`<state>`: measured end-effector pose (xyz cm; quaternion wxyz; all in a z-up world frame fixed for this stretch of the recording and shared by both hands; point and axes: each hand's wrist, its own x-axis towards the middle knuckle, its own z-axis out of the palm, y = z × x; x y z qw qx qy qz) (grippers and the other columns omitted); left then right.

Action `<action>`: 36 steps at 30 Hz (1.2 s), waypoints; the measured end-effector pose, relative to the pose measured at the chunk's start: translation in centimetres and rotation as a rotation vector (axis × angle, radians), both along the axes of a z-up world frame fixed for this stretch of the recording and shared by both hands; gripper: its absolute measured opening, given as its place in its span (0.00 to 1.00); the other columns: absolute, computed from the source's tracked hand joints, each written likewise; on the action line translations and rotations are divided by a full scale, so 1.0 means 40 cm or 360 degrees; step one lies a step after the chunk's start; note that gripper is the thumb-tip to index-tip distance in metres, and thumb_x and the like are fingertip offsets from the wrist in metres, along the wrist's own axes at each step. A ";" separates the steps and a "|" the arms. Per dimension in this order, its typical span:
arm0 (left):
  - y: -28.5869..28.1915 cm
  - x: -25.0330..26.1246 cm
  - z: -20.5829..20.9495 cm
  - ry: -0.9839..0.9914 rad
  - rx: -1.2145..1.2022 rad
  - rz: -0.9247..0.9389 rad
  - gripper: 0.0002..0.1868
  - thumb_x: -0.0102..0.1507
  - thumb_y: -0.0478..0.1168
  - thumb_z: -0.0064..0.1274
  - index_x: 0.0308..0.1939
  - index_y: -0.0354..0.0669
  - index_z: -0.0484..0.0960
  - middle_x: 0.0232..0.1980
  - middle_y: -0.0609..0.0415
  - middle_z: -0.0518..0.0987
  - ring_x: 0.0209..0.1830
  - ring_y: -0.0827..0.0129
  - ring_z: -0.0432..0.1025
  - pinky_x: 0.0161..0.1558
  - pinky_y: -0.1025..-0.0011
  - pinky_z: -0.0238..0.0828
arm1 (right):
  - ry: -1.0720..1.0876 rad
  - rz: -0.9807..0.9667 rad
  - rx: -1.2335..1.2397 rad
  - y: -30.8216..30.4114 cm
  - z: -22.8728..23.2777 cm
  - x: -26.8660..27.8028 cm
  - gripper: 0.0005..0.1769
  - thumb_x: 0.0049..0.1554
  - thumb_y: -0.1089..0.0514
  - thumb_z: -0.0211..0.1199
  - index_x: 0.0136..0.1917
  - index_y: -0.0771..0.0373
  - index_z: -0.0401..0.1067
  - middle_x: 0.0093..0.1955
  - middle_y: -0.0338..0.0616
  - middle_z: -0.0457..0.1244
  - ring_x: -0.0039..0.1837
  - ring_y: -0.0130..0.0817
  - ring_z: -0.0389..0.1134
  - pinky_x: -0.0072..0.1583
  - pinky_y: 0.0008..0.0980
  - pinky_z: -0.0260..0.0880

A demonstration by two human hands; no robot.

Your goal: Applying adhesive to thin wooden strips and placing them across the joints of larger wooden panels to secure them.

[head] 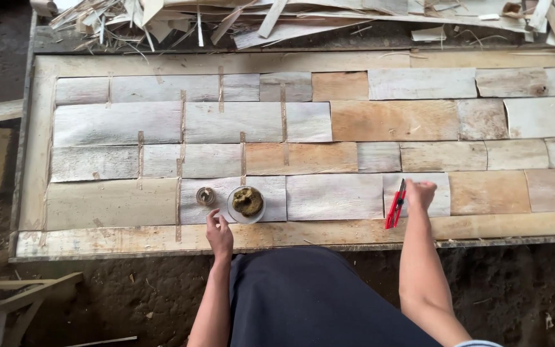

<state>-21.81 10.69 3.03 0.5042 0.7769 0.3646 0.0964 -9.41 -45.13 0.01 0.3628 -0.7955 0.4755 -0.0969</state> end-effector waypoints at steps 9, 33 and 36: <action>0.127 0.041 -0.075 -0.0203 0.0395 -0.0029 0.19 0.59 0.30 0.51 0.52 0.51 0.81 0.43 0.53 0.73 0.34 0.61 0.70 0.42 0.65 0.71 | 0.0669 0.0296 -0.0038 0.103 0.110 -0.110 0.41 0.42 0.47 0.79 0.61 0.61 0.61 0.64 0.56 0.60 0.68 0.59 0.64 0.66 0.54 0.65; 0.182 0.128 -0.068 -0.0157 0.0822 -0.0577 0.18 0.60 0.36 0.57 0.54 0.54 0.81 0.57 0.53 0.72 0.56 0.52 0.70 0.57 0.56 0.70 | 0.0458 0.1257 0.0414 0.594 0.149 0.022 0.26 0.51 0.48 0.66 0.61 0.57 0.73 0.48 0.45 0.73 0.45 0.38 0.76 0.53 0.41 0.75; 0.218 0.129 -0.049 0.0099 0.0903 -0.0594 0.27 0.57 0.36 0.59 0.61 0.59 0.76 0.61 0.56 0.68 0.60 0.56 0.66 0.53 0.52 0.72 | 0.0375 0.1166 0.0628 0.618 0.122 0.032 0.25 0.57 0.48 0.55 0.63 0.65 0.67 0.46 0.53 0.72 0.37 0.44 0.74 0.36 0.37 0.79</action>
